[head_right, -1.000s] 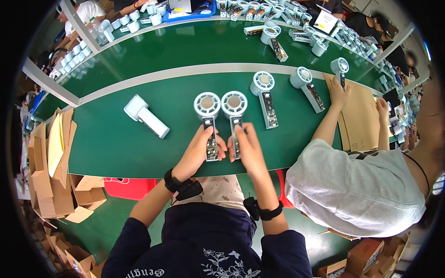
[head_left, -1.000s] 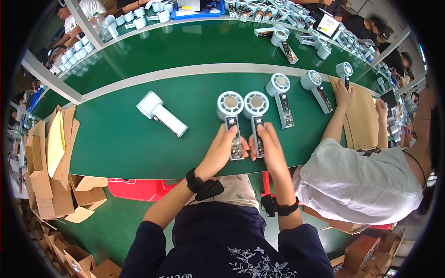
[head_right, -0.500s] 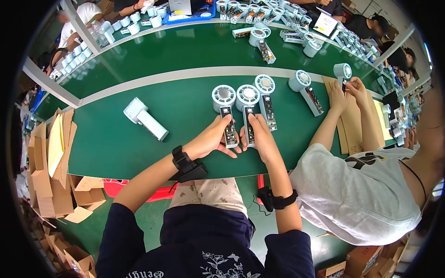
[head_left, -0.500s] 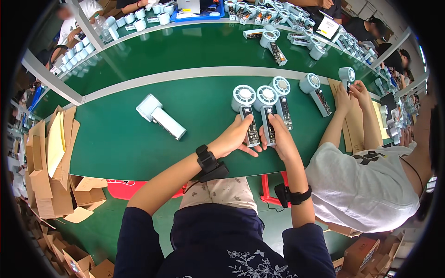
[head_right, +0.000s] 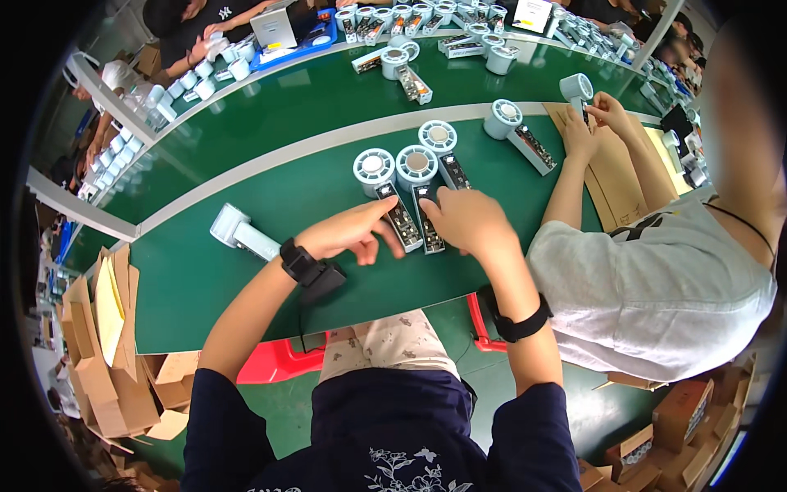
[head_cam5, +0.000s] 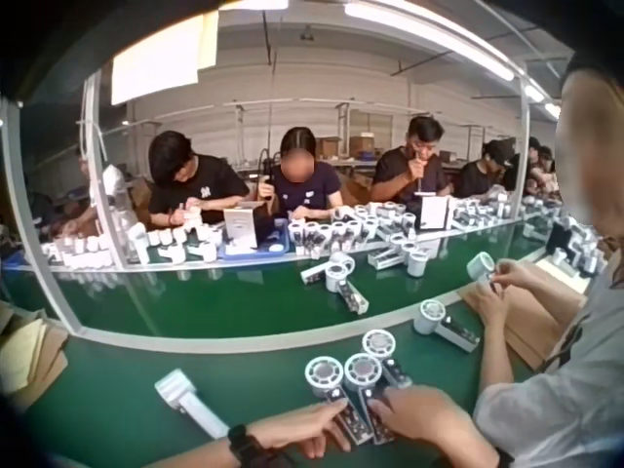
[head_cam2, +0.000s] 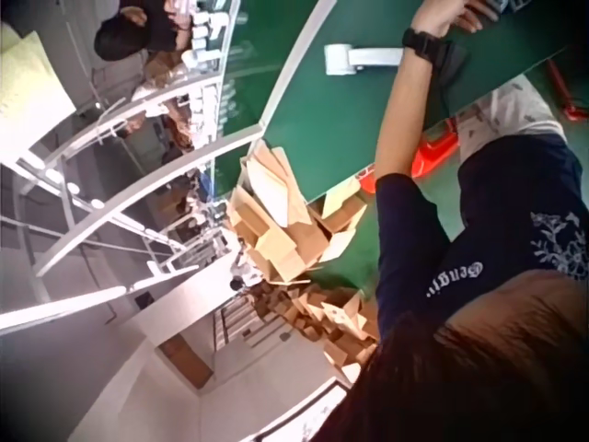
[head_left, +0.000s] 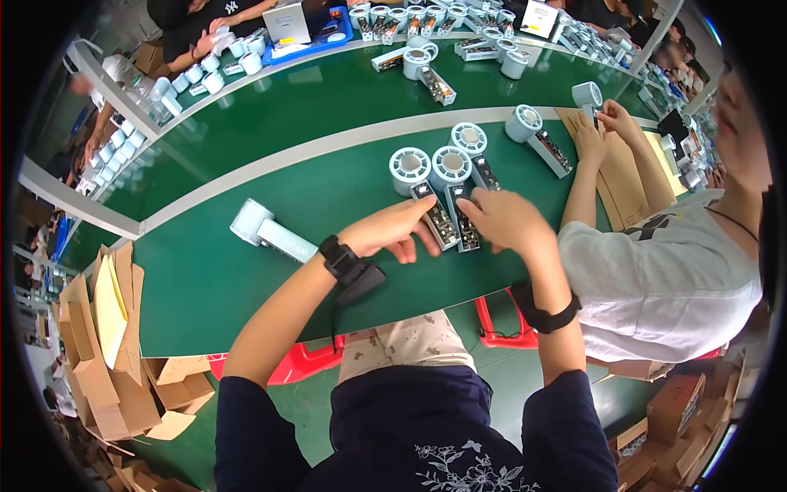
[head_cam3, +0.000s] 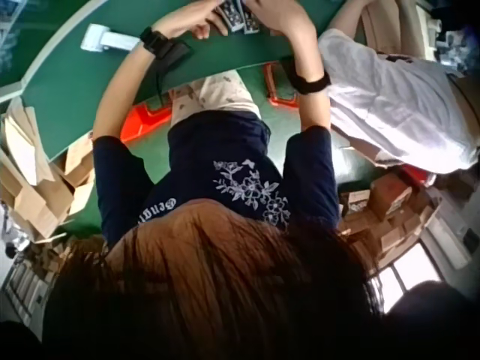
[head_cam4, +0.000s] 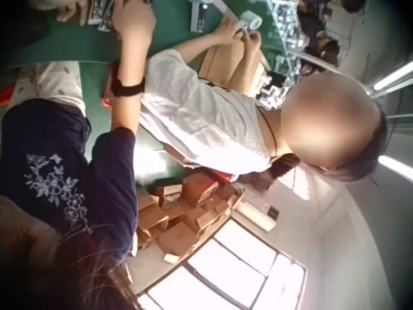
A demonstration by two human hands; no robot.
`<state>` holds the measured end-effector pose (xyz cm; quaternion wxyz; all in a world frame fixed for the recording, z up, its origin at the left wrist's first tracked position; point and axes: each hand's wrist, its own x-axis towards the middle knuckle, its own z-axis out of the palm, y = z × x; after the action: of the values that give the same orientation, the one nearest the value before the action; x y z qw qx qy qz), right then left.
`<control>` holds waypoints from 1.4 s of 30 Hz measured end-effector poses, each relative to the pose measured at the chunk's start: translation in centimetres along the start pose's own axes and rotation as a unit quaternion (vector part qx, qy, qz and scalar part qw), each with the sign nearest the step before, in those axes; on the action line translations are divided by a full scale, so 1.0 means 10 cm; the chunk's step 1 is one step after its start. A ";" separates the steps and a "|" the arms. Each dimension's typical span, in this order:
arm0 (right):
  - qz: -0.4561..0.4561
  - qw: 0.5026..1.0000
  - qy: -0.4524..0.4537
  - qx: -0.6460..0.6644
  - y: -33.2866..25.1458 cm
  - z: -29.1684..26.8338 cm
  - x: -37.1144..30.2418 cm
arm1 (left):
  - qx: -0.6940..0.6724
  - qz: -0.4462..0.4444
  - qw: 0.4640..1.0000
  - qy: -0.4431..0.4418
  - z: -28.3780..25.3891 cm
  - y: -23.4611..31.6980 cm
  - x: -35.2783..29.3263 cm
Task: The recorder is inspecting and assembling portable handheld fans at a factory production line.
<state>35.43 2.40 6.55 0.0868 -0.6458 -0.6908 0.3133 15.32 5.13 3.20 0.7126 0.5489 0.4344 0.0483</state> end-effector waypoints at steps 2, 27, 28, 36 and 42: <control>-0.002 0.999 -0.015 -0.037 -0.32 -0.29 0.07 | 0.046 -0.039 0.998 -0.014 -0.17 0.06 -0.16; -0.020 0.974 -0.216 -0.069 -0.52 -0.38 3.05 | 0.622 0.054 0.629 0.463 -2.81 0.92 1.36; -0.019 0.974 -0.215 -0.071 -0.54 -0.36 3.06 | 0.618 0.065 0.644 0.446 -2.85 0.91 1.48; 0.047 0.957 -0.263 0.114 -0.43 -0.48 3.16 | 0.575 0.114 0.689 0.426 -3.05 0.65 1.81; 0.054 0.939 -0.261 0.219 -0.49 -1.13 2.81 | 0.254 0.009 0.917 0.306 -2.67 0.93 1.25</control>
<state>33.02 32.73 10.09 0.0256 -0.5428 -0.5672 0.6188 8.88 35.39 3.27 0.3810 0.6734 0.6242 0.1085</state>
